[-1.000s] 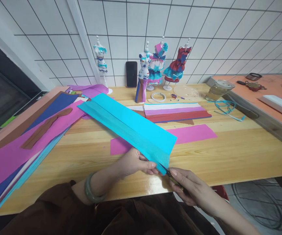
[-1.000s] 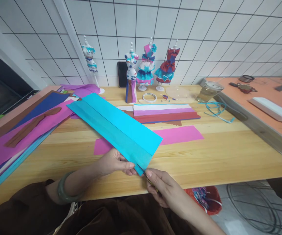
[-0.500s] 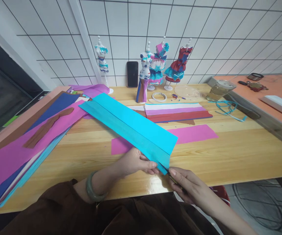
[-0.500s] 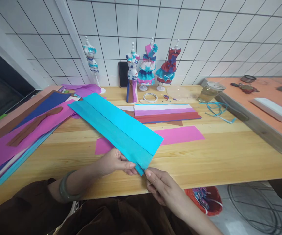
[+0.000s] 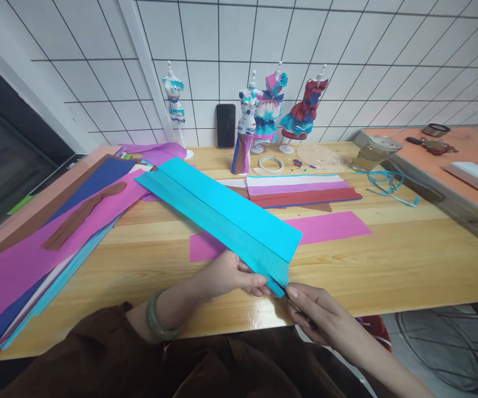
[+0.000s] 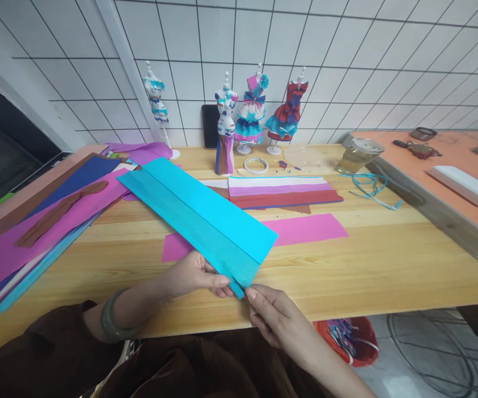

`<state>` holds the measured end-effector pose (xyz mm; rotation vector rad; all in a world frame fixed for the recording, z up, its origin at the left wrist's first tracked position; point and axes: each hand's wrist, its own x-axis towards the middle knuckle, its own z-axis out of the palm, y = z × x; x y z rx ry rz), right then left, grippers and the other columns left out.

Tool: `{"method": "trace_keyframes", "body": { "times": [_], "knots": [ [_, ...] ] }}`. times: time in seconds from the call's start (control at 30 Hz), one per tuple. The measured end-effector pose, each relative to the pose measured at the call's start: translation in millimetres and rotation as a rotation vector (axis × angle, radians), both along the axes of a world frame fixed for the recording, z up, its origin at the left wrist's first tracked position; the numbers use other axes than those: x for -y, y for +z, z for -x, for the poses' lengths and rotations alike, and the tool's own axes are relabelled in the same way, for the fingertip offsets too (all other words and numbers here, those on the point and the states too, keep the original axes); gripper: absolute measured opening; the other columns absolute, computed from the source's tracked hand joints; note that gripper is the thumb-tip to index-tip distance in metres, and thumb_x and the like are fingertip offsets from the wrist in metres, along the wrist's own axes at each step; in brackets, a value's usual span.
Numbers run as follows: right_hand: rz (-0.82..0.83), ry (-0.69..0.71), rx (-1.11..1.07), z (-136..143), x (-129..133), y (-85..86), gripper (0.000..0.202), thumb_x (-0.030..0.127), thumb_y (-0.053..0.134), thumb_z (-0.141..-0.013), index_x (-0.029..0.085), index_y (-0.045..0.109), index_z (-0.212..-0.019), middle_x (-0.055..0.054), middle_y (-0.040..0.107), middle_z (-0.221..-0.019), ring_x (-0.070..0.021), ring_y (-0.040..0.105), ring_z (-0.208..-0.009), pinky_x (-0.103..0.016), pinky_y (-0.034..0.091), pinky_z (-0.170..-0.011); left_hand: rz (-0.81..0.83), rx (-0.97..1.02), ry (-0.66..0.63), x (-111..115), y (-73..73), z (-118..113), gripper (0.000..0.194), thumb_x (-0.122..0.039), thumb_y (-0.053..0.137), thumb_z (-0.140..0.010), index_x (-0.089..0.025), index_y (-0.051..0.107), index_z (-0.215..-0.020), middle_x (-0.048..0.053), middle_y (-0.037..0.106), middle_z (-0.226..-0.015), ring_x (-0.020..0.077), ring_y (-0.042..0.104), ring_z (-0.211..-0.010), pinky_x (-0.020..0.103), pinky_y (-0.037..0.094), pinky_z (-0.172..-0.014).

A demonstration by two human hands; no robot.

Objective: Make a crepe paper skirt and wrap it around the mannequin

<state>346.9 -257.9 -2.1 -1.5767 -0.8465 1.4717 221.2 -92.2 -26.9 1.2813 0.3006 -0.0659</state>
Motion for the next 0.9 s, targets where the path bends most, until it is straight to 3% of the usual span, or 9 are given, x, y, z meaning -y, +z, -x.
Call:
{"method": "trace_keyframes", "body": {
  "times": [0.3, 0.53, 0.9],
  "knots": [
    [-0.014, -0.020, -0.089, 0.8, -5.2, -3.4, 0.043, 0.058, 0.039, -0.082, 0.017, 0.044, -0.075, 0.008, 0.033, -0.048, -0.0027, 0.024, -0.035, -0.020, 0.011, -0.035, 0.015, -0.002, 0.023, 1.6, 0.5, -0.8, 0.033, -0.038, 0.067, -0.066, -0.012, 0.065, -0.085, 0.010, 0.069, -0.078, 0.0144, 0.064, -0.066, 0.026, 0.051, -0.063],
    [-0.037, -0.046, -0.179, 4.2, -14.6, -1.6, 0.037, 0.053, 0.043, -0.083, 0.016, 0.044, -0.086, 0.006, 0.045, -0.057, -0.0001, 0.024, -0.033, -0.017, 0.012, -0.032, 0.011, 0.007, 0.016, 0.8, -1.2, 0.0, 0.032, -0.038, 0.067, -0.067, -0.010, 0.065, -0.083, 0.009, 0.068, -0.072, 0.0145, 0.063, -0.065, 0.024, 0.050, -0.060],
    [-0.006, -0.070, -0.186, 6.0, -15.4, -3.2, 0.035, 0.053, 0.042, -0.084, 0.017, 0.044, -0.085, 0.008, 0.033, -0.052, -0.0021, 0.020, -0.038, -0.016, 0.010, -0.034, 0.016, 0.018, 0.028, 1.4, -2.1, 0.5, 0.030, -0.036, 0.067, -0.068, -0.011, 0.065, -0.083, 0.008, 0.068, -0.071, 0.0136, 0.063, -0.064, 0.023, 0.049, -0.059]
  ]
}}
